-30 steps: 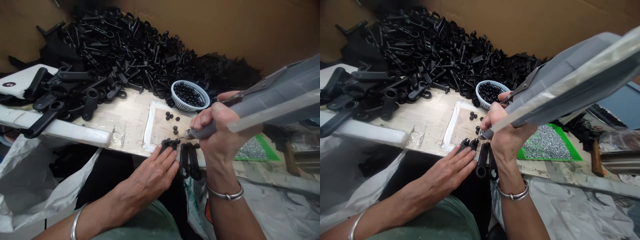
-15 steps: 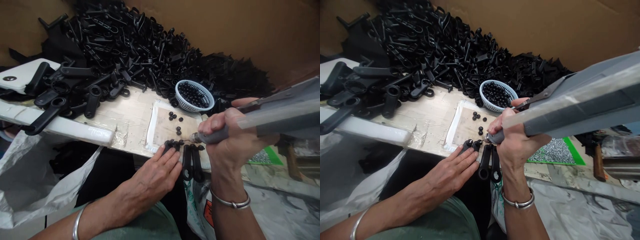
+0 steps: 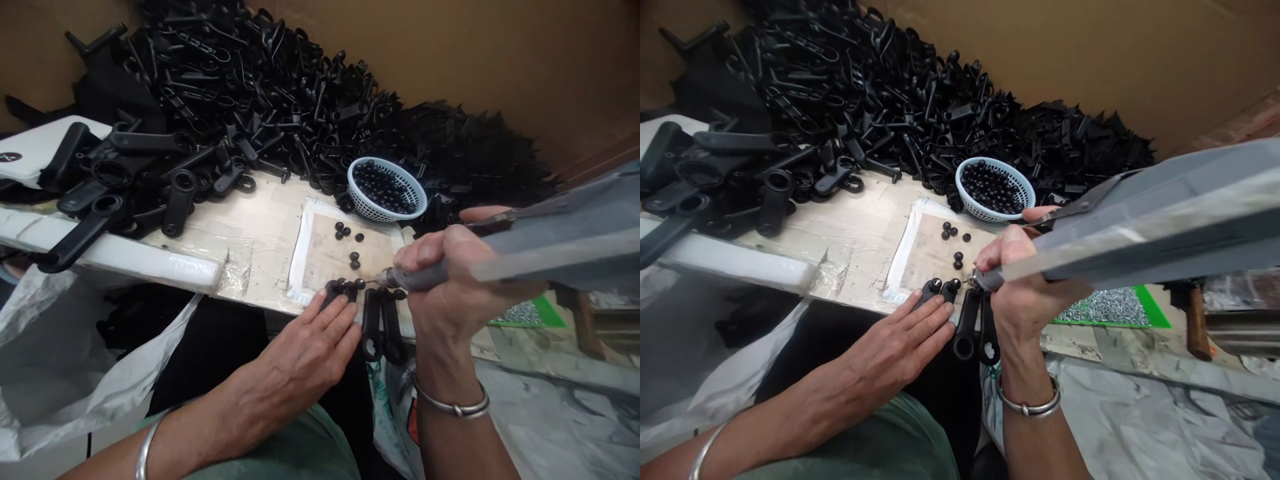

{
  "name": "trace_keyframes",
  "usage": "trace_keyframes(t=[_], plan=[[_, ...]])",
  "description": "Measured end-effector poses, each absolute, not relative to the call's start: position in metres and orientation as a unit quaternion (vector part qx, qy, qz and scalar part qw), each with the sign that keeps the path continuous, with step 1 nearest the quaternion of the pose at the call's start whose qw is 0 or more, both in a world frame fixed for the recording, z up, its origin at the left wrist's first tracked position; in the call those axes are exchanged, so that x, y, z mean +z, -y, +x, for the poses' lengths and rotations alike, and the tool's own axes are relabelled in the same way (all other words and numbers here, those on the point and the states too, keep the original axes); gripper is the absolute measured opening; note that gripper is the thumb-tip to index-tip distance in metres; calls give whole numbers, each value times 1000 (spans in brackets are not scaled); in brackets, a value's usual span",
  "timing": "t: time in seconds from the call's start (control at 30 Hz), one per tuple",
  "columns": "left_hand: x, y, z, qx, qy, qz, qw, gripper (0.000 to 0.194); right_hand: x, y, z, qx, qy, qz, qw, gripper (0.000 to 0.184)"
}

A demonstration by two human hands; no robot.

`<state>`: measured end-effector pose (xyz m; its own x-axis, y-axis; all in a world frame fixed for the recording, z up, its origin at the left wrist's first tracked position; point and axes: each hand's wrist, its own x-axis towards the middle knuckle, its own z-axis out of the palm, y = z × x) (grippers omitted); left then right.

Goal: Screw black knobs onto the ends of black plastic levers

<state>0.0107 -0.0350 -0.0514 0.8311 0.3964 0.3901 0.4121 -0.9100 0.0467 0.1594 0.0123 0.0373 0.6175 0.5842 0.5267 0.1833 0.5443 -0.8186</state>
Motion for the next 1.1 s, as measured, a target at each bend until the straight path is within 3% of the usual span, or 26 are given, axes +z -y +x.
trace_keyframes(t=[0.2, 0.6, 0.73, 1.1], plan=[[-47, 36, 12, -193, 221, -956, 21, 39, 57, -8, 155, 160, 396, -443, 788, 19], [-50, 35, 13, -221, 217, -950, 24, 37, 49, -12, 153, 180, 402, -456, 773, 25], [-55, 35, 13, -213, 218, -952, 25, 39, 48, -12, 153, 145, 422, -454, 771, 22], [-56, 36, 14, -214, 219, -951, 37, 37, 51, -15, 153, 208, 395, -481, 755, 13]])
